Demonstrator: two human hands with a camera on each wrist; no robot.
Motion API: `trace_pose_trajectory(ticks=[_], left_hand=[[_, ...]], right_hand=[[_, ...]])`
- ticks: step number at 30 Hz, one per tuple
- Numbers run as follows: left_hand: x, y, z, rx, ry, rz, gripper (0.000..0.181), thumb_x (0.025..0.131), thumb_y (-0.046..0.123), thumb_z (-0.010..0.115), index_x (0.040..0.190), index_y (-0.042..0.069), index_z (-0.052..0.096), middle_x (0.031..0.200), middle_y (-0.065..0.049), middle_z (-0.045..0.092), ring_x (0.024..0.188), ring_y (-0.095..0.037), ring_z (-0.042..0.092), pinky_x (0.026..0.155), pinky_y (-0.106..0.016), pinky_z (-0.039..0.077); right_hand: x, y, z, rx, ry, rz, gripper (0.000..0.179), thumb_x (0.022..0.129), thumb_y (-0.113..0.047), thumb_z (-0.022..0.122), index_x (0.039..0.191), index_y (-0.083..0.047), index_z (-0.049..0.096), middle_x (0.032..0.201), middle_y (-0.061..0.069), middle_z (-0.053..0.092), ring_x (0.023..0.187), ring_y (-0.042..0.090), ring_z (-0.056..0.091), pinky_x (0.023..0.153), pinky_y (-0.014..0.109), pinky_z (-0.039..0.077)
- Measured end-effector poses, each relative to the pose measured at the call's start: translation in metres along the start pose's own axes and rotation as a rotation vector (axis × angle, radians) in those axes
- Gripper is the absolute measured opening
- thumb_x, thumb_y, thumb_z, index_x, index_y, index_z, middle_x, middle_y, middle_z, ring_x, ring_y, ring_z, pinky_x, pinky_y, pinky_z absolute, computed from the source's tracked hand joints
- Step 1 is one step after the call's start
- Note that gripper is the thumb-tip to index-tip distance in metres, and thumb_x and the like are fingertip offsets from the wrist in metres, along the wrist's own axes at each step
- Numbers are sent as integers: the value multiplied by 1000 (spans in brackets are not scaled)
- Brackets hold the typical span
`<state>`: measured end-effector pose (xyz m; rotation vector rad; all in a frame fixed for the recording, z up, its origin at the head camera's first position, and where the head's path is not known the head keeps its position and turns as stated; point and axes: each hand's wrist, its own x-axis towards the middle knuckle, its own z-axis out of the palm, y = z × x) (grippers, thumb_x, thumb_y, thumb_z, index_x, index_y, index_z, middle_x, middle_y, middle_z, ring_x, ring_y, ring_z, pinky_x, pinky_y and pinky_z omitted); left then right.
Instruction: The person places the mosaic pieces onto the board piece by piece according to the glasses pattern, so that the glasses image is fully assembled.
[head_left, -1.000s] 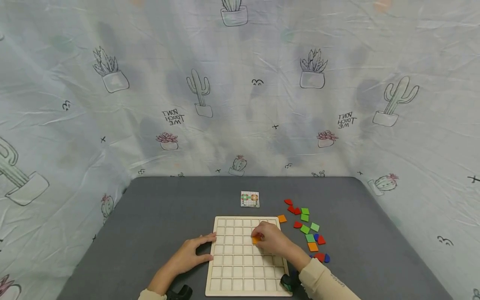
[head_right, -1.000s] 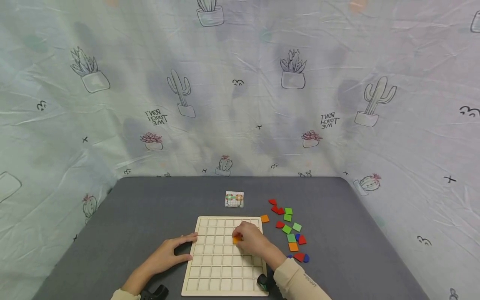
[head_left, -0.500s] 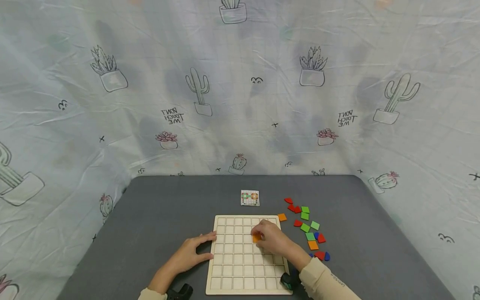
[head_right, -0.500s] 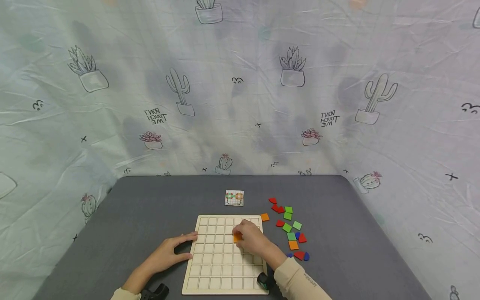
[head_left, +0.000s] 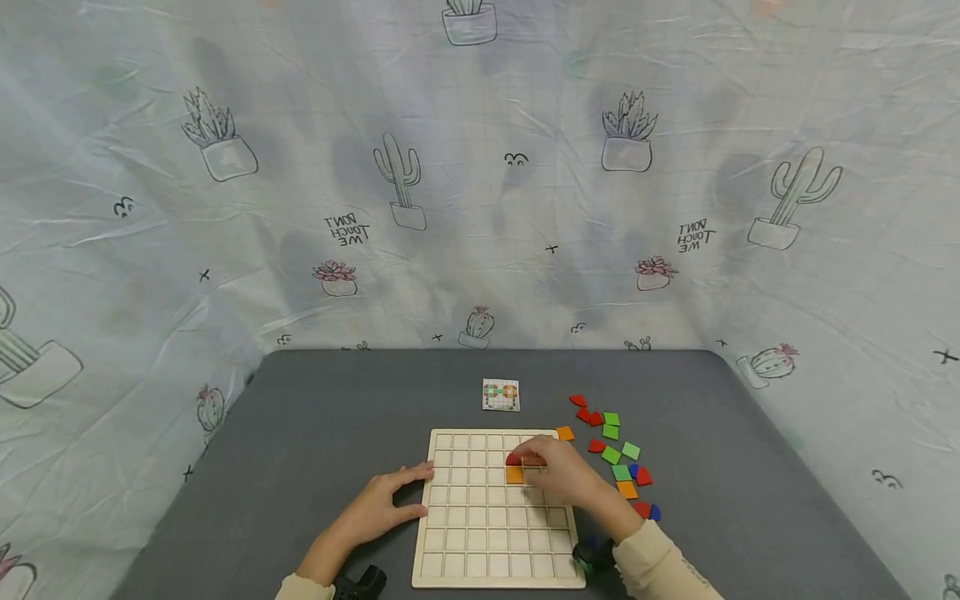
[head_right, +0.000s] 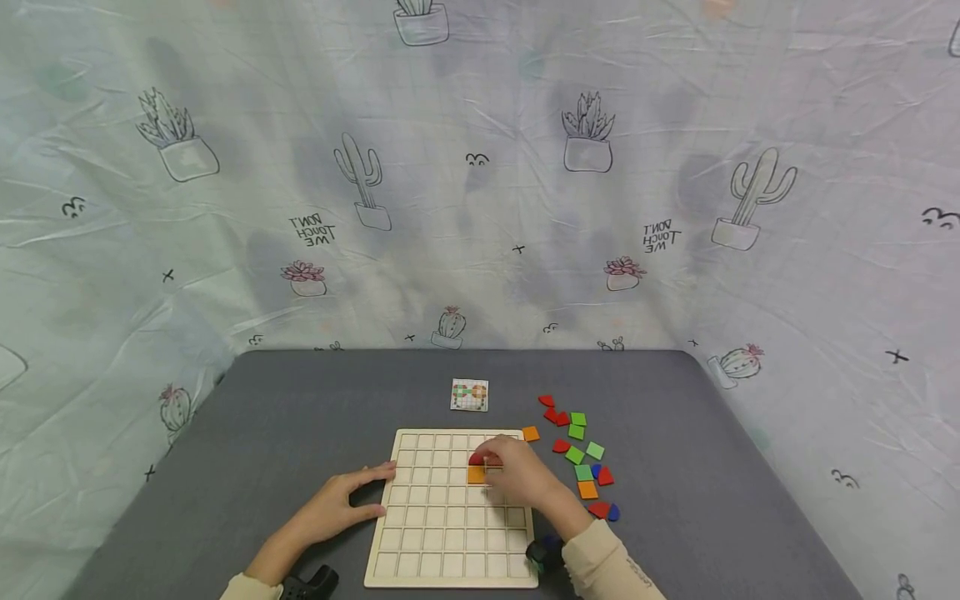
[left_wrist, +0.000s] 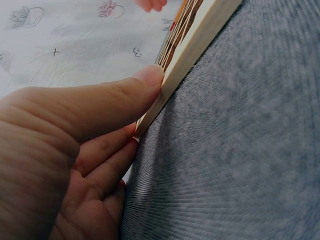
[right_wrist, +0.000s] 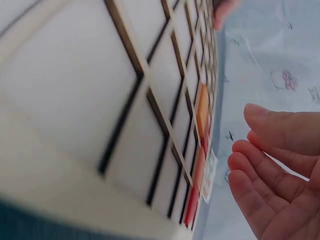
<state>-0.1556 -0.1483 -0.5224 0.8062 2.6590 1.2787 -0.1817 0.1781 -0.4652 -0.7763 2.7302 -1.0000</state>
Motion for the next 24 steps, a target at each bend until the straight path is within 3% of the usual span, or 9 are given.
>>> trace_pose_trajectory(ticks=[8, 15, 24], left_hand=[[0, 1, 0, 14, 17, 10, 59, 81, 39, 71, 131, 10, 58, 140, -8, 52, 129, -35, 47, 111, -55, 32], [0, 2, 0, 19, 13, 24, 59, 82, 39, 70, 131, 9, 58, 140, -9, 52, 129, -34, 47, 110, -55, 31], [1, 0, 0, 21, 9, 16, 59, 82, 40, 70, 132, 11, 57, 140, -7, 52, 129, -34, 47, 110, -55, 31]], right_hand=[[-19, 23, -20, 49, 59, 32, 38, 87, -10, 69, 122, -1, 61, 121, 14, 63, 110, 35, 60, 88, 48, 56], [-40, 51, -36, 123, 130, 141, 39, 87, -13, 69, 124, -6, 60, 124, 11, 62, 116, 34, 58, 93, 44, 54], [-67, 77, -54, 154, 218, 231, 39, 86, -12, 69, 124, -6, 61, 123, 15, 62, 113, 36, 59, 87, 37, 58]])
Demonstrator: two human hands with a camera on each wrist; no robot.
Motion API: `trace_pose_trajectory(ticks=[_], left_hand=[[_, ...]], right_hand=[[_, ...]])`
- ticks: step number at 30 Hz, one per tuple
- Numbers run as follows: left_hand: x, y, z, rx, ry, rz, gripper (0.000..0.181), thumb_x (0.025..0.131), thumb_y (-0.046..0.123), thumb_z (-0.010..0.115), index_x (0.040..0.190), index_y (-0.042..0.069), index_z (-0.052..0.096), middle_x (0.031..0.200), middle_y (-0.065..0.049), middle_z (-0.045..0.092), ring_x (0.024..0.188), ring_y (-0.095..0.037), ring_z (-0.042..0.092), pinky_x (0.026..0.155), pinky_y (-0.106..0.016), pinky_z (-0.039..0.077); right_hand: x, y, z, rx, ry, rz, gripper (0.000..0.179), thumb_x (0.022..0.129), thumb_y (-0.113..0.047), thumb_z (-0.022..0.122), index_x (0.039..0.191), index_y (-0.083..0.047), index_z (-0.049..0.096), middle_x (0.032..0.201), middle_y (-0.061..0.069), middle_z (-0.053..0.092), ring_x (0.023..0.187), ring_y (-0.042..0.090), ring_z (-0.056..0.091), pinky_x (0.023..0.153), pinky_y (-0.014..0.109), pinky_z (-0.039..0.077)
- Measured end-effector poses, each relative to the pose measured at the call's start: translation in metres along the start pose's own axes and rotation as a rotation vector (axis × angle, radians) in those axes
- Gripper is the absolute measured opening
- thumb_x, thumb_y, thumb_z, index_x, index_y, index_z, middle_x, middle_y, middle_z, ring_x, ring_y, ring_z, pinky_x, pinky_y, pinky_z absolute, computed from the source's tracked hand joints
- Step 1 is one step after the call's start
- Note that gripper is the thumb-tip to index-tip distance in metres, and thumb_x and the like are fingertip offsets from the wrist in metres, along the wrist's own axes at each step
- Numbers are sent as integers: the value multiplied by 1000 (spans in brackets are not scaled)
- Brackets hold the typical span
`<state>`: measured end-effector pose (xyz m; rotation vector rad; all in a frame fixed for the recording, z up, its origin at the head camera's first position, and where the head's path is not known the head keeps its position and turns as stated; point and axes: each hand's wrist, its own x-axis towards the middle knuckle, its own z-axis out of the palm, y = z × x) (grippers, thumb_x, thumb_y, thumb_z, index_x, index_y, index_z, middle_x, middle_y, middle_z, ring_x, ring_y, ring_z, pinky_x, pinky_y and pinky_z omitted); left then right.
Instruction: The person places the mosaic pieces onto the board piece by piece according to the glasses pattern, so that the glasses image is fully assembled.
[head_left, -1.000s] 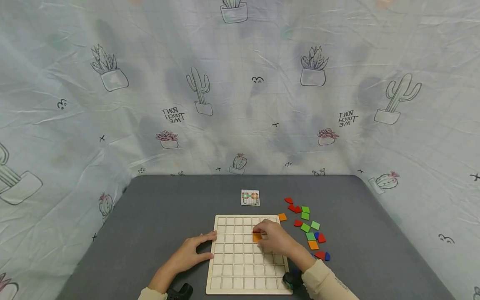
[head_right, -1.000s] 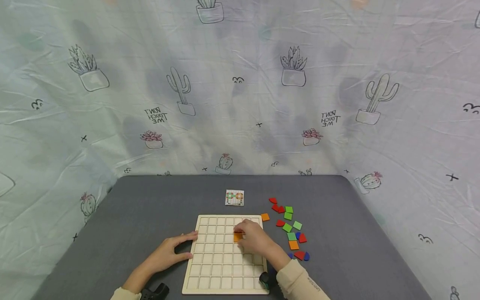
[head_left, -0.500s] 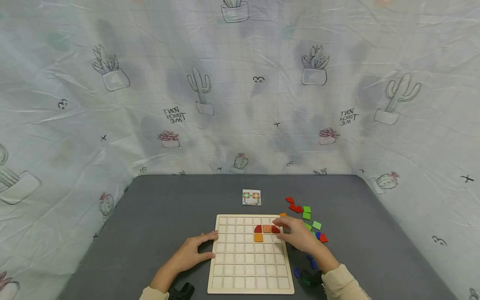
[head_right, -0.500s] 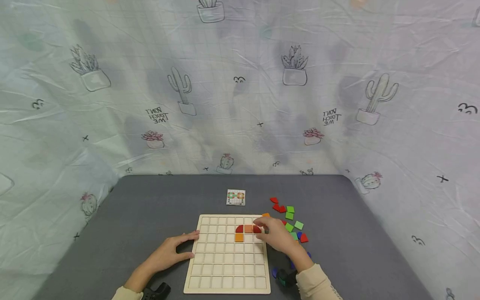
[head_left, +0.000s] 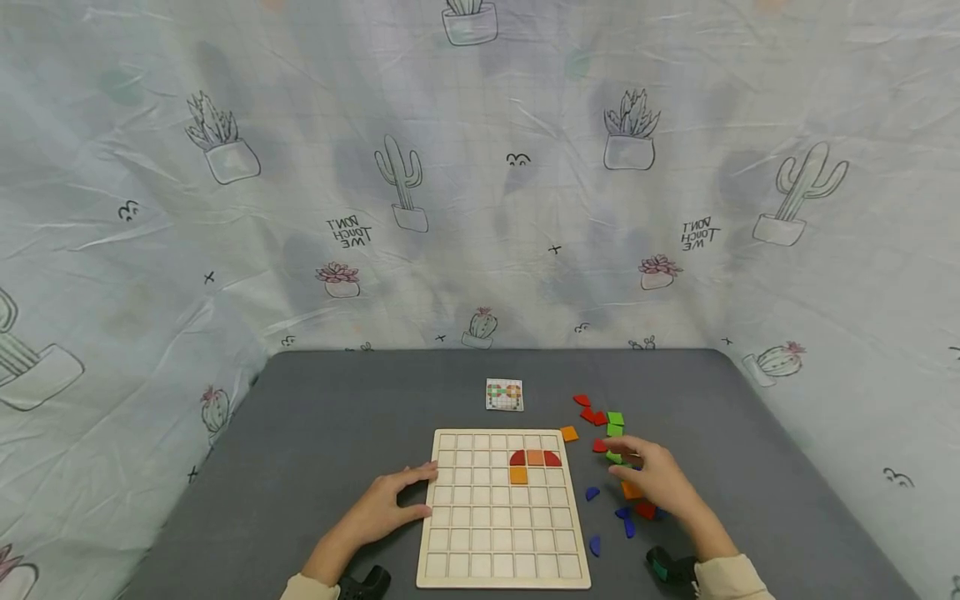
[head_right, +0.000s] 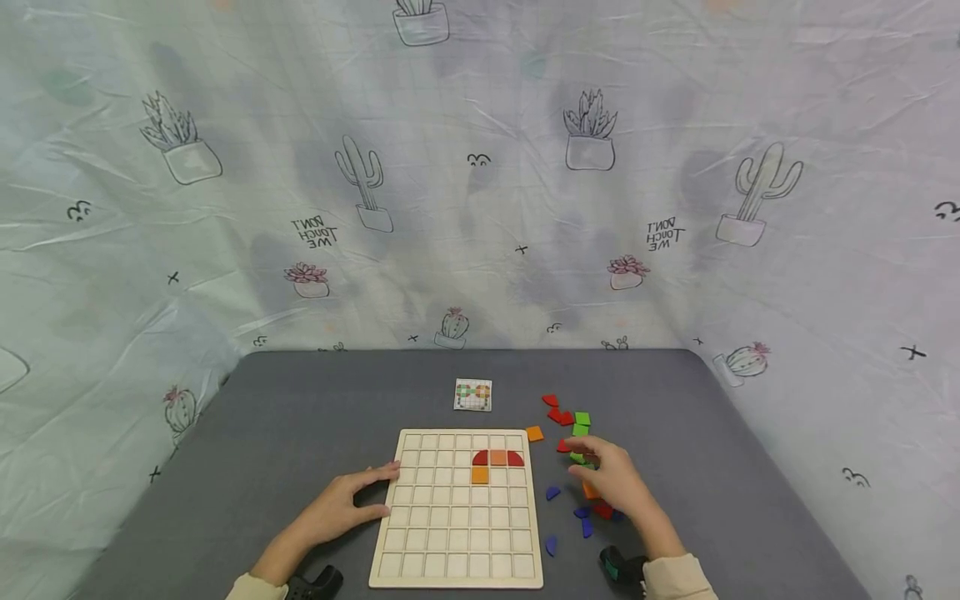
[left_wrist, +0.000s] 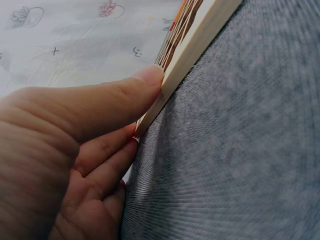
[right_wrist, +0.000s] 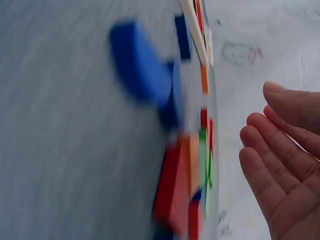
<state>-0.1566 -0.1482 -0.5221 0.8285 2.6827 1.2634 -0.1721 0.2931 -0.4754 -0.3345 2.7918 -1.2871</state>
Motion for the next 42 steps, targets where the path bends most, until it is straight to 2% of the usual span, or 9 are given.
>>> trace_pose_trajectory(ticks=[4, 8, 14, 22, 26, 37, 42], left_hand=[[0, -1, 1, -2, -1, -7, 59, 82, 41, 70, 132, 12, 57, 141, -7, 51, 129, -34, 47, 111, -55, 32], [1, -2, 1, 6, 6, -2, 58, 82, 40, 70, 131, 12, 58, 141, -6, 51, 129, -32, 48, 111, -54, 33], [1, -2, 1, 17, 13, 8, 58, 82, 40, 70, 131, 11, 58, 140, -8, 52, 128, -32, 49, 110, -55, 34], [1, 0, 0, 0, 3, -3, 59, 82, 40, 69, 132, 10, 57, 140, -8, 51, 129, -34, 47, 110, -56, 32], [1, 0, 1, 3, 4, 2, 59, 82, 41, 69, 131, 10, 57, 140, -8, 52, 129, -33, 48, 110, -56, 32], [0, 0, 1, -1, 7, -10, 59, 81, 42, 70, 131, 13, 58, 140, -6, 52, 130, -33, 47, 111, -55, 32], [1, 3, 0, 3, 10, -15, 59, 81, 41, 70, 131, 11, 58, 140, -6, 52, 129, -32, 47, 111, -55, 32]], right_hand=[[-11, 14, -14, 34, 8, 32, 43, 87, -14, 68, 128, -3, 57, 126, 20, 59, 114, 39, 59, 83, 31, 59], [-22, 25, -26, 65, 12, 60, 44, 89, -13, 66, 129, 1, 55, 127, 24, 57, 114, 40, 58, 83, 31, 59], [-30, 35, -31, 35, 32, 89, 44, 88, -17, 68, 126, 2, 57, 124, 23, 60, 110, 36, 61, 82, 31, 59], [-28, 39, -26, -37, 48, 166, 47, 85, -24, 72, 123, 0, 60, 117, 21, 64, 104, 33, 64, 80, 34, 60], [-25, 38, -21, -99, 71, 178, 45, 83, -25, 73, 119, 1, 62, 111, 18, 66, 101, 33, 65, 78, 37, 60], [-17, 34, -16, -240, 116, 192, 37, 81, -17, 76, 110, 3, 65, 100, 14, 66, 89, 29, 65, 73, 41, 59], [-13, 27, -16, -274, 108, 246, 34, 81, -12, 75, 109, 5, 65, 98, 14, 64, 87, 27, 64, 73, 41, 58]])
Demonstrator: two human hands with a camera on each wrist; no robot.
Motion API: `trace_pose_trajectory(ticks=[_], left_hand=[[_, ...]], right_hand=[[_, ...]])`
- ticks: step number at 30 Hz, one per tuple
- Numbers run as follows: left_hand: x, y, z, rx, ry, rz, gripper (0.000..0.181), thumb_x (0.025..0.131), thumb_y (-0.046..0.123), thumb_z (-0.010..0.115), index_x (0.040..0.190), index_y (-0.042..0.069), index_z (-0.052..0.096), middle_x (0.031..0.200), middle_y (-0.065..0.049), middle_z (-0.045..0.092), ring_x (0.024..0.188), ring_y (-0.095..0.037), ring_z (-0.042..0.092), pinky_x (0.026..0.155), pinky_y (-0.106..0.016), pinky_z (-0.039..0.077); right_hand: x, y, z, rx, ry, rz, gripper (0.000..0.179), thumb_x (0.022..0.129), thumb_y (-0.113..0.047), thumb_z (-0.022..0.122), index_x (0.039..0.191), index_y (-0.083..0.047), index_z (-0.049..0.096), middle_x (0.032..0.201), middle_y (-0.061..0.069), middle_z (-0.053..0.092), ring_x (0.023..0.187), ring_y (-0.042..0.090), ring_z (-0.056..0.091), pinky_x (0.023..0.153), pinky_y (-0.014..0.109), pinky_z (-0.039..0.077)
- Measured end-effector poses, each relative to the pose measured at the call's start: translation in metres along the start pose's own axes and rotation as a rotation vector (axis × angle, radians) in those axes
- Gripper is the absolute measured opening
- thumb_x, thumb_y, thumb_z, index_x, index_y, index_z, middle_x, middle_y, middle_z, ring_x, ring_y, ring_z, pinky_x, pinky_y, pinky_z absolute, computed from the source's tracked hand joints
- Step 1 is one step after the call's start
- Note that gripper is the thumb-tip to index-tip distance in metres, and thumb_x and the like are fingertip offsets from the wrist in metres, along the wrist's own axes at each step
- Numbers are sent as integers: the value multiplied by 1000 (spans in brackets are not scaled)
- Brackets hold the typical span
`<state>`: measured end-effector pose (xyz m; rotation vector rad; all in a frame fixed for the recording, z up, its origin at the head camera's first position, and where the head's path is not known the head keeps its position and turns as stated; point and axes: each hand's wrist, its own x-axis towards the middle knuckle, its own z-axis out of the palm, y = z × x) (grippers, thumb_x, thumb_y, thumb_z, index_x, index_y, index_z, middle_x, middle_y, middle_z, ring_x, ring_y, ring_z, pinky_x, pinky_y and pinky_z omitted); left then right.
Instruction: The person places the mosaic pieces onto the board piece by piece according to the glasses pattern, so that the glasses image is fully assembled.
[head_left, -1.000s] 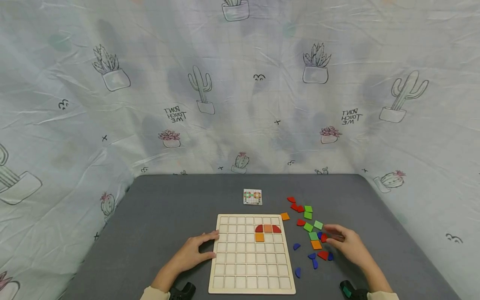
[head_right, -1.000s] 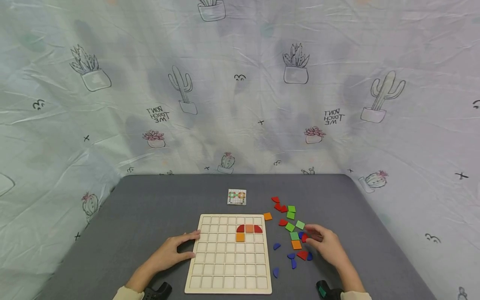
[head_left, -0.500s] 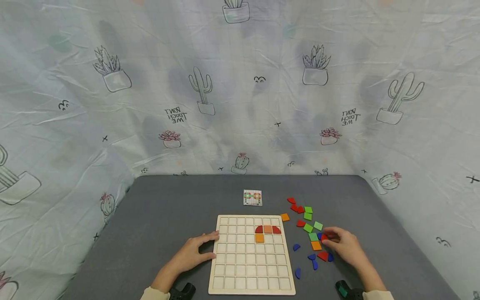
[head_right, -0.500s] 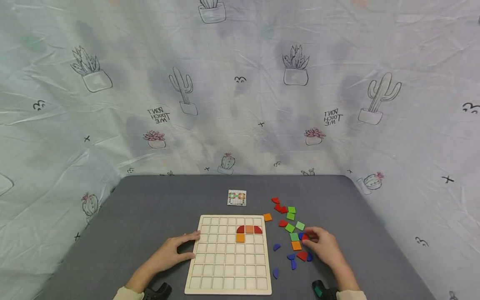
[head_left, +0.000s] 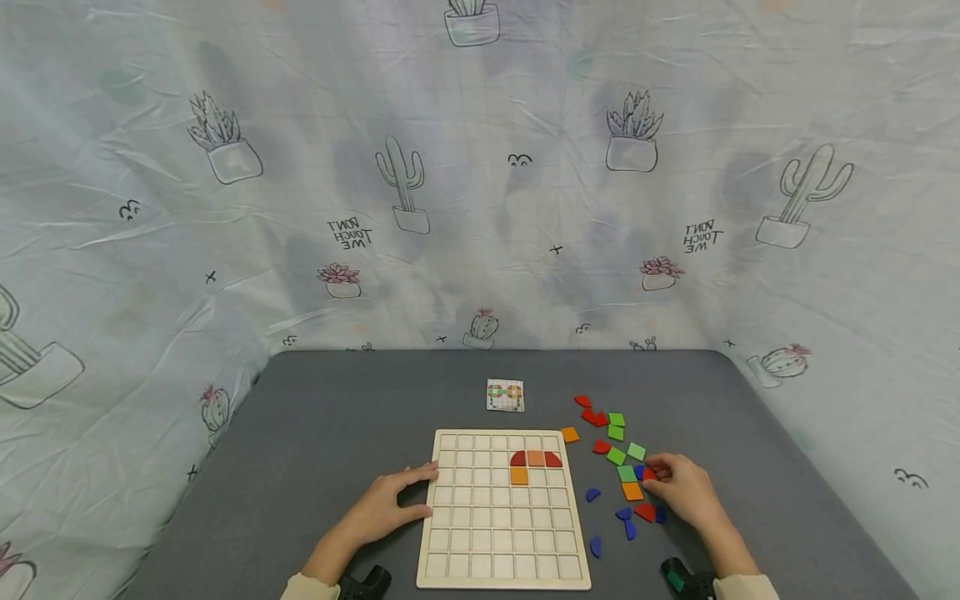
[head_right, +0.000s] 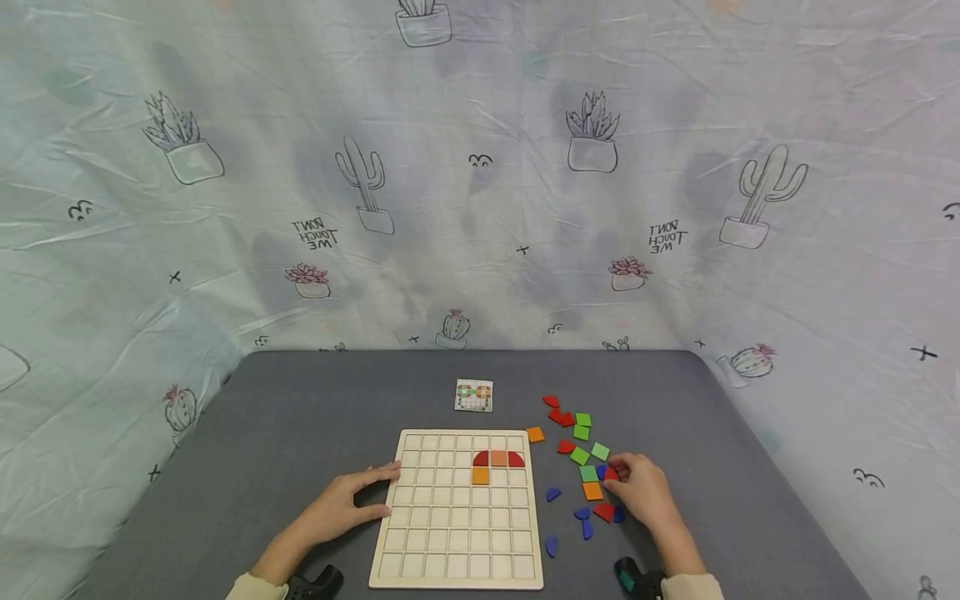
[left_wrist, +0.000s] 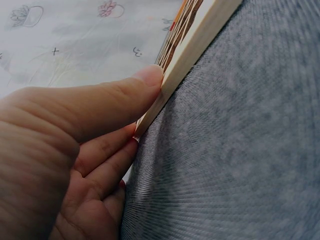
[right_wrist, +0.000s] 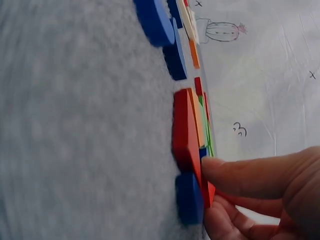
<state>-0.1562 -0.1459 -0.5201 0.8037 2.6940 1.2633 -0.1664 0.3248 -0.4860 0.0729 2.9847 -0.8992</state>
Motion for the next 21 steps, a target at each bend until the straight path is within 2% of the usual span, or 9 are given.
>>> trace_pose_trajectory(ticks=[9, 15, 21], left_hand=[[0, 2, 0, 3, -2, -1, 58, 82, 40, 70, 131, 10, 58, 140, -7, 52, 129, -33, 48, 110, -55, 32], [0, 1, 0, -2, -7, -3, 58, 82, 40, 70, 131, 10, 58, 140, -7, 52, 129, -32, 48, 111, -55, 32], [0, 0, 0, 3, -6, 2, 58, 83, 39, 70, 132, 11, 57, 141, -7, 51, 129, -32, 48, 111, -55, 33]], right_hand=[[-1, -10, -2, -25, -11, 63, 30, 80, -9, 74, 105, 6, 66, 93, 15, 62, 84, 26, 62, 69, 41, 57], [-1, -5, 0, 49, 29, 43, 29, 80, -6, 74, 105, 4, 65, 97, 16, 66, 89, 32, 64, 73, 44, 58], [-3, 0, 3, 124, 63, 40, 27, 80, -5, 75, 105, 1, 65, 93, 11, 67, 85, 26, 63, 70, 40, 57]])
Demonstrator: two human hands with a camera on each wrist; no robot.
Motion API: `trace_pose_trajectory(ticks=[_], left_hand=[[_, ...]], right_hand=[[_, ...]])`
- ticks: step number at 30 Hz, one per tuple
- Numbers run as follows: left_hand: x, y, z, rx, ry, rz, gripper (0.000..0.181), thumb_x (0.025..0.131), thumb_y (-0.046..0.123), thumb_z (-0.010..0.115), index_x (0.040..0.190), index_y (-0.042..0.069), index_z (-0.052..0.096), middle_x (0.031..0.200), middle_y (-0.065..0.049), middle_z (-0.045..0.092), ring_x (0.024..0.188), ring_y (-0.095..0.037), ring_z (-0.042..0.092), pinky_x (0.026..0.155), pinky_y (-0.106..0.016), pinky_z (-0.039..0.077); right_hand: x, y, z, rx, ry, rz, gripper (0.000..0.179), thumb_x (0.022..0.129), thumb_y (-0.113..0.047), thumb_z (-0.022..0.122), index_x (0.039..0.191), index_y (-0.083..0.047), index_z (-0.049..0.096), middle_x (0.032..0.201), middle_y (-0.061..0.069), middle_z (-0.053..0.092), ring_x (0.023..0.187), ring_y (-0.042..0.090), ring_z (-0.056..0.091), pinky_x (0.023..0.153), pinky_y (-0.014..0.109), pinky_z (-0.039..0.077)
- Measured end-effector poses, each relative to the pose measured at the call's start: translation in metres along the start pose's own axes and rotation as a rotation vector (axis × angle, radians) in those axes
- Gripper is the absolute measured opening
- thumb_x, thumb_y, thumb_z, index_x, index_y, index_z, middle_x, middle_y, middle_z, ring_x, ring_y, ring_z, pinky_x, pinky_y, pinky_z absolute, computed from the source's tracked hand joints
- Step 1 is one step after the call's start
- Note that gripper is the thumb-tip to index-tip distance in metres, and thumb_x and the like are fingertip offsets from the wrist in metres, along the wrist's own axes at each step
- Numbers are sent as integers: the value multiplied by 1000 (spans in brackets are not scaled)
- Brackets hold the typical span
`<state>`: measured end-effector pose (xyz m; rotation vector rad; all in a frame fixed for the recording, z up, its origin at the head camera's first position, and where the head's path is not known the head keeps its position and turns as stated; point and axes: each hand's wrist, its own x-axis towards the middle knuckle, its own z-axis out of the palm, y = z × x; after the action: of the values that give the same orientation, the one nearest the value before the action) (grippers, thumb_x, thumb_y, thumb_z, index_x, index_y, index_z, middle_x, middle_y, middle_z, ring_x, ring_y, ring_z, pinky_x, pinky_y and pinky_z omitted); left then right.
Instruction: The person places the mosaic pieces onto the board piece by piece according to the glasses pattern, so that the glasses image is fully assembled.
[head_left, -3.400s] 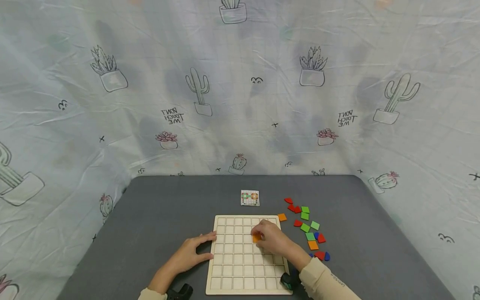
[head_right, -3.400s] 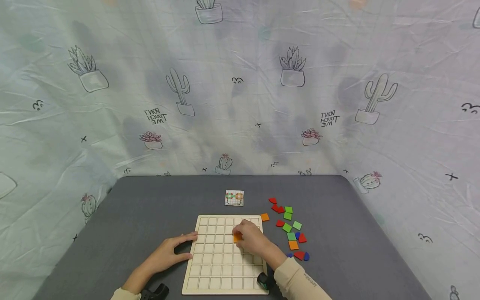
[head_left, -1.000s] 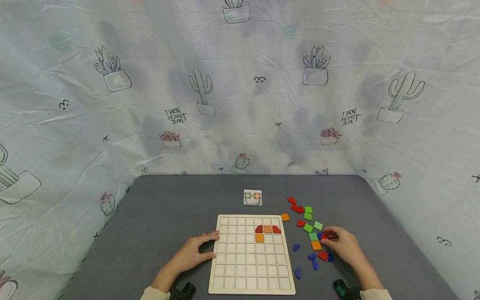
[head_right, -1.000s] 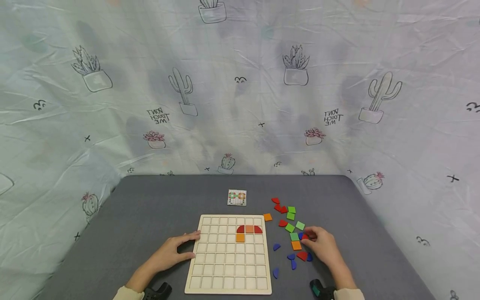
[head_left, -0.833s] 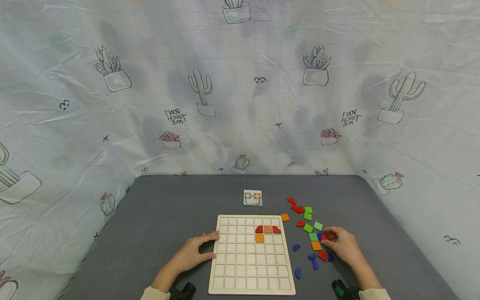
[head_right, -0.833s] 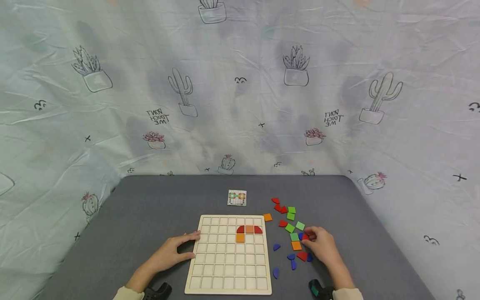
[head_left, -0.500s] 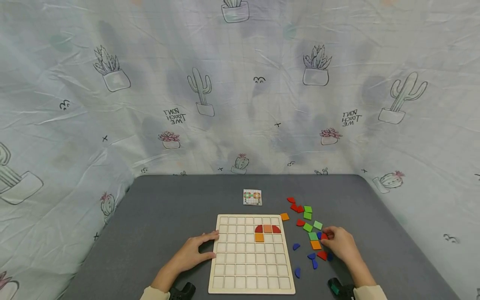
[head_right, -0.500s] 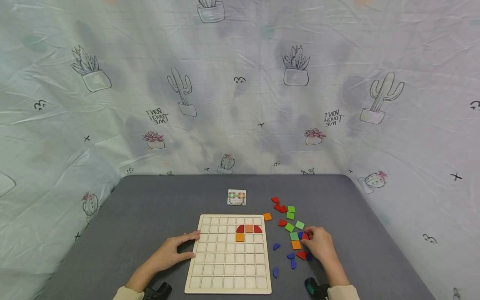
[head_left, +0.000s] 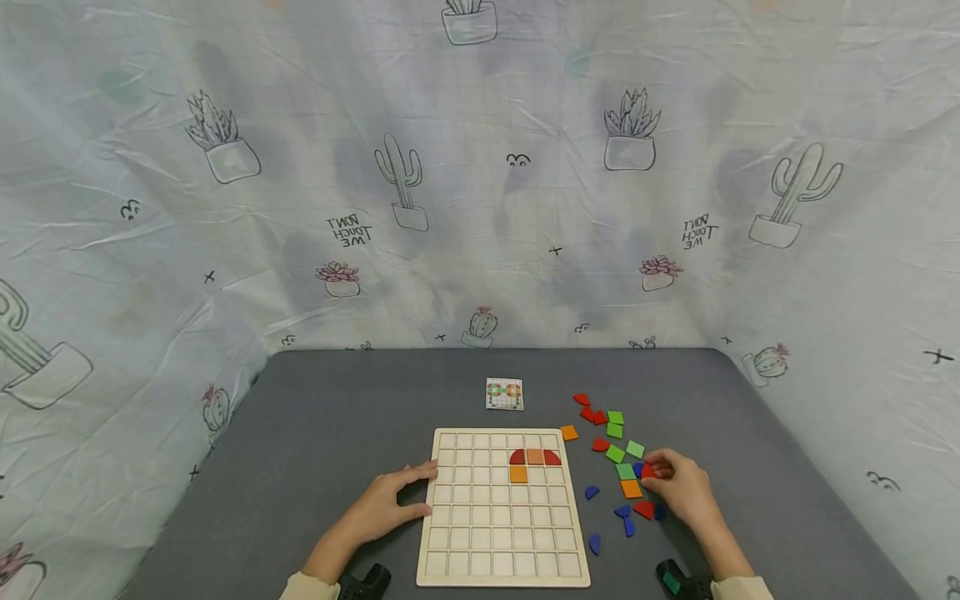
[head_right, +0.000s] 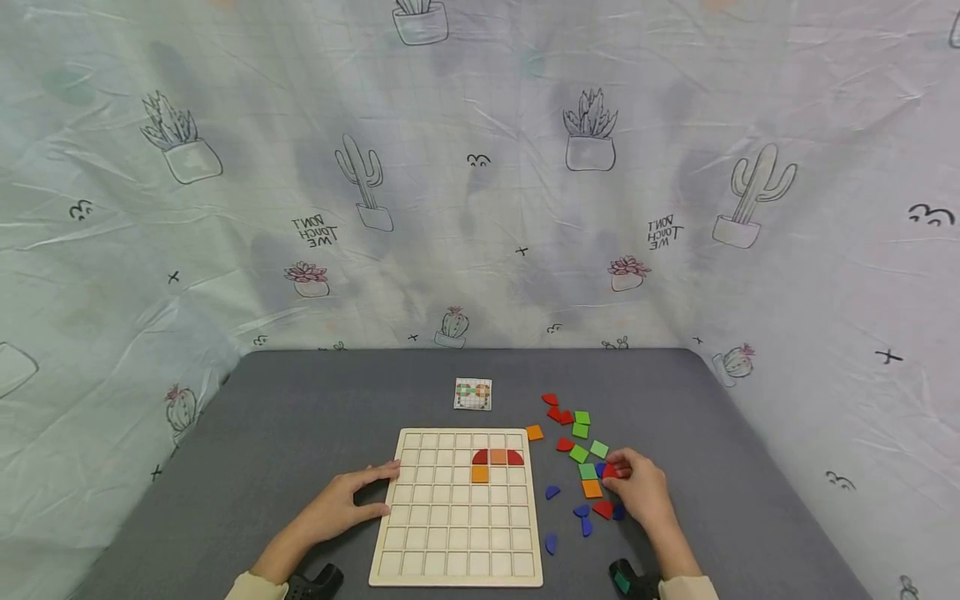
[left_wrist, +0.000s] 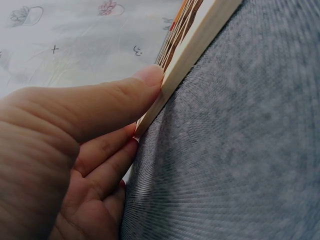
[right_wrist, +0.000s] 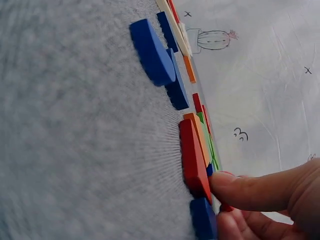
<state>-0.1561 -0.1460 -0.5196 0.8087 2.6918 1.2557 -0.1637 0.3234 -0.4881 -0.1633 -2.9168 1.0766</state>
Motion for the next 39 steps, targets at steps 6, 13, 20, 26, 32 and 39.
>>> trace_pose_trajectory(ticks=[6, 13, 20, 26, 32, 39], left_hand=[[0, 2, 0, -16, -4, -13, 59, 82, 39, 70, 132, 11, 57, 141, -7, 51, 130, -33, 47, 111, -55, 30], [0, 2, 1, -10, -5, -7, 59, 83, 39, 70, 132, 10, 57, 141, -7, 51, 129, -33, 47, 111, -56, 30], [-1, 1, 1, 3, 2, 18, 57, 84, 38, 69, 132, 10, 57, 141, -8, 51, 129, -31, 48, 110, -56, 32], [-1, 1, 1, -15, -4, 3, 57, 83, 39, 69, 132, 11, 57, 141, -8, 51, 129, -32, 47, 111, -55, 30], [0, 1, 1, -28, -8, -1, 57, 83, 39, 69, 132, 11, 57, 141, -8, 51, 130, -32, 47, 112, -55, 30], [1, 1, 0, -24, -15, -7, 57, 84, 39, 68, 132, 11, 57, 142, -7, 50, 130, -32, 46, 112, -54, 30]], right_hand=[[-2, 0, 1, 39, 30, -2, 23, 82, -4, 72, 105, -1, 69, 90, 9, 70, 79, 20, 64, 62, 29, 55], [-6, -15, -2, 62, 17, -16, 24, 85, -14, 71, 107, -6, 72, 99, 12, 72, 85, 23, 67, 67, 31, 58], [-10, -41, 13, 272, -54, -10, 18, 84, -12, 72, 99, -4, 74, 98, 11, 71, 81, 12, 64, 64, 21, 55], [-12, -59, 32, 370, -126, -58, 19, 82, -13, 73, 99, -2, 73, 97, 9, 71, 74, 8, 61, 60, 21, 52], [-12, -75, 50, 412, -226, -127, 20, 84, -13, 72, 99, -1, 72, 96, 11, 71, 81, 14, 63, 65, 25, 55], [-11, -95, 70, 394, -329, -202, 12, 84, -8, 71, 93, -1, 73, 92, 10, 70, 75, 14, 61, 61, 24, 55]])
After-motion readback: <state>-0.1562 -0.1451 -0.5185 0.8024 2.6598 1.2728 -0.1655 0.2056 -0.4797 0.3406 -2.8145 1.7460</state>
